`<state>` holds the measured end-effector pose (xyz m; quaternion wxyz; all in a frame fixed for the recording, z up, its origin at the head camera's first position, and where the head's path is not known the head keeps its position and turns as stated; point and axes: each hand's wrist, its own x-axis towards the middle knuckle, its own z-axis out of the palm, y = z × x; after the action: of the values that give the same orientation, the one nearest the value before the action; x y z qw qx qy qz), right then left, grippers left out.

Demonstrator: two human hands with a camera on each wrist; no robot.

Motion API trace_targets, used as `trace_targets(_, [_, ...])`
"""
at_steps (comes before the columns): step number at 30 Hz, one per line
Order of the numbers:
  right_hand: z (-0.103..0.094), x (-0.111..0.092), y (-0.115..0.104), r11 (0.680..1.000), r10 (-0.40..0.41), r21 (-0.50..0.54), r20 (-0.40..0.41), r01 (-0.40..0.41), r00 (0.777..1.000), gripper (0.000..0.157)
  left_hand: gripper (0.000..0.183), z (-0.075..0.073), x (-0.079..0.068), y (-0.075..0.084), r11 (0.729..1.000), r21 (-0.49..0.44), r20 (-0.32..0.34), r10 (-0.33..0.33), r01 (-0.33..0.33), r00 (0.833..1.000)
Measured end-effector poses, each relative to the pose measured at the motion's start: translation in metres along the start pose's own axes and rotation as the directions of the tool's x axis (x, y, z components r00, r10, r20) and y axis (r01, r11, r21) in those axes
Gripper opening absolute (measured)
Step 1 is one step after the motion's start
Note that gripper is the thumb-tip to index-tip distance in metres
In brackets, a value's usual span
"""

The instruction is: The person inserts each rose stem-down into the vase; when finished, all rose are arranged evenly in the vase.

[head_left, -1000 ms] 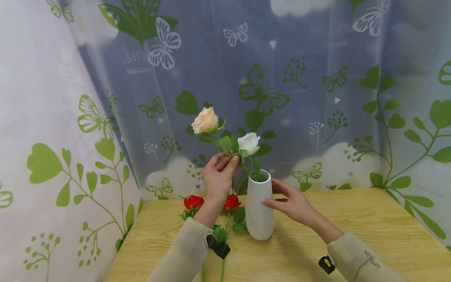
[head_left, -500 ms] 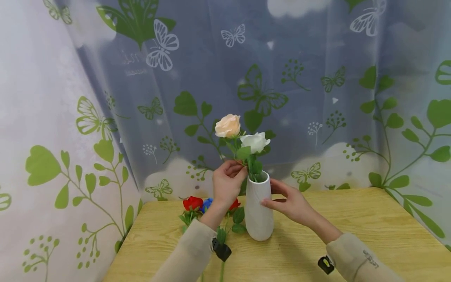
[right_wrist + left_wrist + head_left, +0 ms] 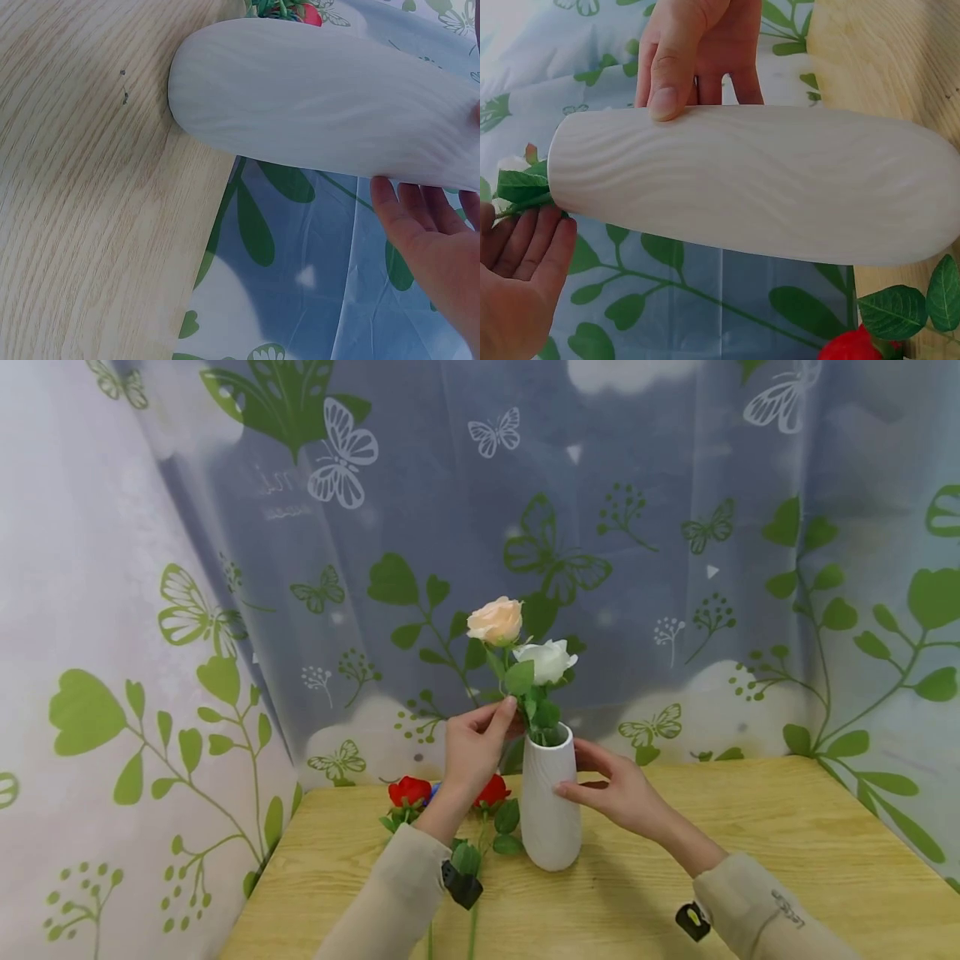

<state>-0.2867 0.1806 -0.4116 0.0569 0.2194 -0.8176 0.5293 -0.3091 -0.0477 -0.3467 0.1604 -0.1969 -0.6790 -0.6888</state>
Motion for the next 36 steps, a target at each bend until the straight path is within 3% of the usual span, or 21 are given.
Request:
trace_targets(12, [0.001, 0.0, 0.0, 1.0, 0.003, 0.001, 0.006, -0.003, 1.0, 0.074, 0.018, 0.002, 0.0, 0.005, 0.997, 0.062, -0.079, 0.039, -0.034, 0.996])
trace_targets(20, [0.001, 0.0, 0.001, 1.0, -0.013, 0.011, 0.018, 0.013, 1.0, 0.072, 0.014, 0.0, -0.003, 0.002, 0.979, 0.19, -0.02, 0.079, -0.074, 0.997])
trace_targets(24, [0.001, 0.0, 0.001, 1.0, -0.015, 0.013, 0.02, 0.015, 1.0, 0.072, 0.012, 0.0, -0.006, -0.003, 0.969, 0.242, 0.024, 0.051, -0.055, 0.998])
trace_targets(31, [0.001, -0.001, 0.001, 1.0, -0.024, 0.002, 0.012, 0.024, 1.0, 0.072, 0.012, 0.001, -0.008, -0.005, 0.966, 0.254, 0.031, 0.037, -0.044, 0.999])
trace_targets(36, [0.001, 0.0, 0.001, 1.0, -0.02, -0.003, 0.009, 0.02, 1.0, 0.072, 0.015, -0.001, -0.011, -0.005, 0.969, 0.245, 0.009, -0.034, 0.031, 0.999])
